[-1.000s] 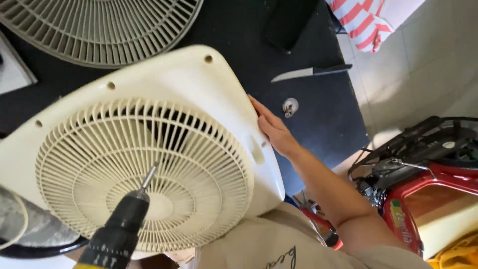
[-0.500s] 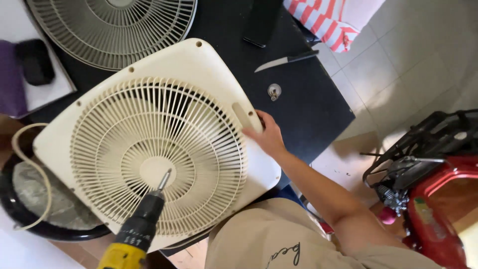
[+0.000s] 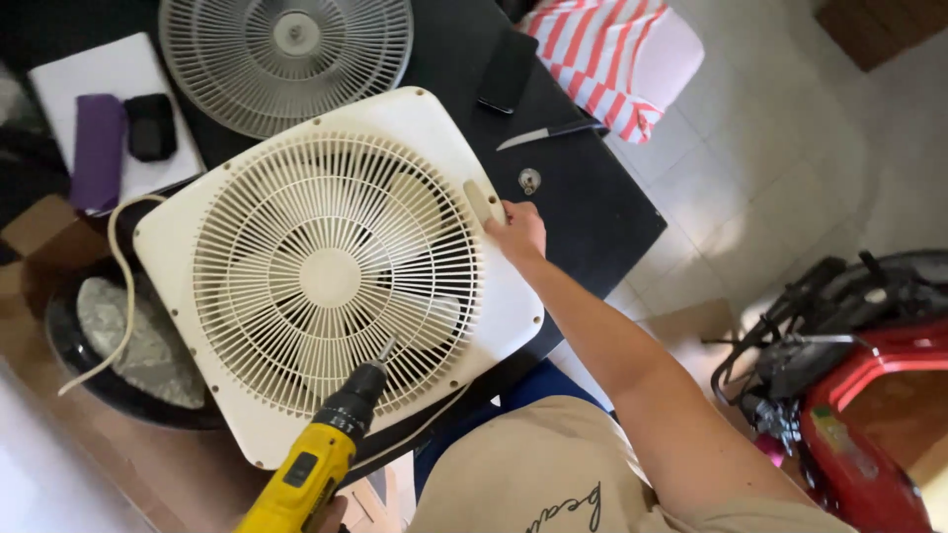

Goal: A person uses a yellow power drill to remove several screws from the outer plastic casing of a white box fan to disassemble it.

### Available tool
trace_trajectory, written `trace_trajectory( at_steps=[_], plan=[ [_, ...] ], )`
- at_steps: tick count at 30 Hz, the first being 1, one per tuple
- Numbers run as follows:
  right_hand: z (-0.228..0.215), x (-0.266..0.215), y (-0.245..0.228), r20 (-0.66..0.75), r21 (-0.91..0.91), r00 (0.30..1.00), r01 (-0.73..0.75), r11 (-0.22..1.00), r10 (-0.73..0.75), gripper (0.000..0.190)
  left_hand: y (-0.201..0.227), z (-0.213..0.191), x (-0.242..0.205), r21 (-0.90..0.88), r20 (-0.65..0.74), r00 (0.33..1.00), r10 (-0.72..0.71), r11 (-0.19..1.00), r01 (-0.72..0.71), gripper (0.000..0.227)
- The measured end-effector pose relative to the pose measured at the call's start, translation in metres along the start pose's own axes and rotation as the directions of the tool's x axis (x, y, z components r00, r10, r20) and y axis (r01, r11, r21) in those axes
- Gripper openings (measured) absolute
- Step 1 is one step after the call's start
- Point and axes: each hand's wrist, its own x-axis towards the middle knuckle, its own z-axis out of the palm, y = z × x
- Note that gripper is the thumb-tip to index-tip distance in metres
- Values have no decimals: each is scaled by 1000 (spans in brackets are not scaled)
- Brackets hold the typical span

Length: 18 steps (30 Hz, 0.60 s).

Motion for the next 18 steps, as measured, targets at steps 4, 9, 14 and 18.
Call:
trace_trajectory(
  at_steps=[4, 9, 14, 18],
  plan=[
    [-14, -14, -12, 73, -48, 996, 51, 998, -47, 46, 15, 48, -18, -203, -61, 993, -105, 975, 90, 28],
    [-38, -16, -29, 150, -88, 980, 144, 986, -129, 45, 88, 184, -316, 32, -284, 957, -60, 997, 72, 46],
    [-40, 9, -6, 289, 18, 943, 165, 986, -163, 55, 108, 252, -338, 412, -56, 880, 472, 814, -410, 29],
    [-40, 22, 3, 417, 37, 903, 100, 994, -107, 67, 153, 293, -348, 382, 275, 853, 444, 764, -520, 54]
  ],
)
